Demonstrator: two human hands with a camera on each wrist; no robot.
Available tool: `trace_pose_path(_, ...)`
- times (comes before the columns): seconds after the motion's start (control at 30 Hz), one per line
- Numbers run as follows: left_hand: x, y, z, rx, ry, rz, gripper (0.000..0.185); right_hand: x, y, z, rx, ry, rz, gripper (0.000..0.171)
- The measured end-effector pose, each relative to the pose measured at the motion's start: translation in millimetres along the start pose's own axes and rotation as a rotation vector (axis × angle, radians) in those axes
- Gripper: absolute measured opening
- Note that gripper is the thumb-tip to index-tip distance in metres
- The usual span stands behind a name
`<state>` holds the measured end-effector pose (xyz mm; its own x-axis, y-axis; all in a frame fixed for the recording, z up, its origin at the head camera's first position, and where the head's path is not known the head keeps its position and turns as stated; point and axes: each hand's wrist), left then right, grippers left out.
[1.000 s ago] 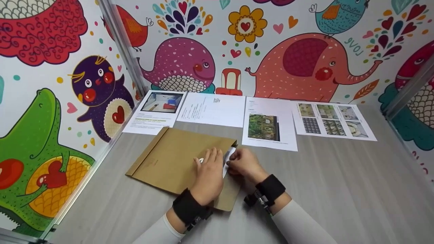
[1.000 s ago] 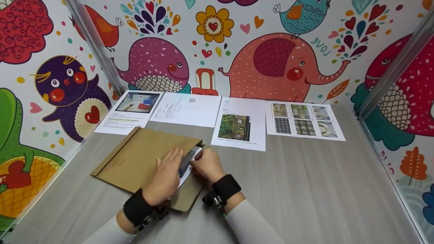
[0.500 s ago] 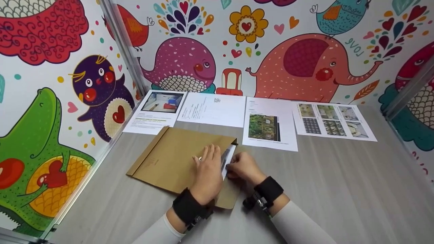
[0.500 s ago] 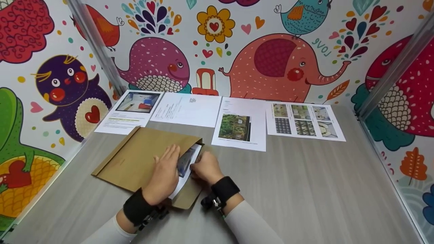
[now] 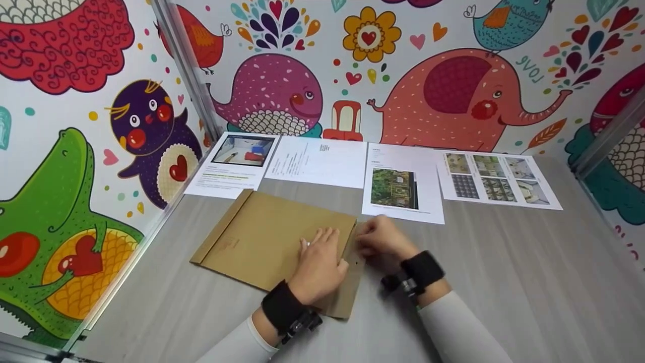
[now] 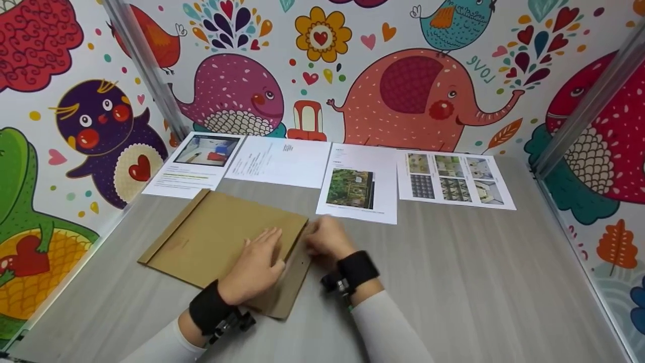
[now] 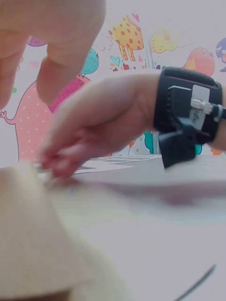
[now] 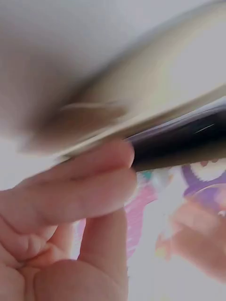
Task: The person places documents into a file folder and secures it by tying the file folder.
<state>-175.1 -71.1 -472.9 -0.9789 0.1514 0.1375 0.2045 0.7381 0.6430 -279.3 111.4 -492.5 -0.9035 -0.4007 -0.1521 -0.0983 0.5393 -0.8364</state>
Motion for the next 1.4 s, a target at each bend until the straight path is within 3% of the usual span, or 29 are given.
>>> trace_pose_path(0.1, 1.4, -0.8, -0.4, -0.053, -0.047, -0.04, 0.059, -2.2, 12.5, -37.2, -0.202, 0.125, 0.036, 0.011)
trace_pose_path(0.2, 1.5, -1.3, 0.4, -0.084, -0.049, -0.037, 0.057, -4.3, 24.2, -62.6, -0.313, 0.236, 0.103, 0.011)
trace_pose_path(0.47, 6.6, 1.6, -1.2, -0.055, -0.006, 0.098, 0.05, -6.6, 48.2, -91.2, -0.31, 0.412, 0.228, 0.032)
trace_pose_path(0.57, 20.7, 8.2, -5.2, -0.044, 0.028, 0.142, 0.048, -6.8, 57.8, -97.9, -0.313, 0.469, 0.278, 0.044)
trace_pose_path(0.67, 45.2, 15.9, -6.8, -0.059, 0.052, 0.138, 0.047, -6.5, 67.1, -102.1, -0.291, 0.523, 0.32, 0.056)
trace_pose_path(0.83, 98.6, 21.5, 1.2, -0.045, 0.037, 0.006, 0.049, -2.4, 76.0, -101.2, -0.298, 0.563, 0.337, 0.075)
trace_pose_path(1.03, 152.7, 18.4, 31.7, 0.03, 0.023, -0.173, 0.053, 1.2, 75.4, -100.3, -0.414, 0.561, 0.311, 0.076)
trace_pose_path(1.2, 176.0, 20.3, 59.3, 0.091, 0.033, -0.318, 0.057, 2.4, 74.3, -101.1, -0.568, 0.531, 0.298, 0.078)
trace_pose_path(1.4, 183.0, 29.9, 75.6, 0.121, 0.017, -0.412, 0.067, 3.8, 73.9, -99.8, -0.608, 0.47, 0.294, 0.076)
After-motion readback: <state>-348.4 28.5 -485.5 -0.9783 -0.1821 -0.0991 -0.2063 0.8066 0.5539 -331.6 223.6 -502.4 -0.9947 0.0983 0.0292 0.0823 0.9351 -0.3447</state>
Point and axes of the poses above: each hand's wrist, its own x-axis towards the middle knuckle, its own z-axis out of the palm, y = z × x, and after that the axes turned 6 degrees about -x, right-handed
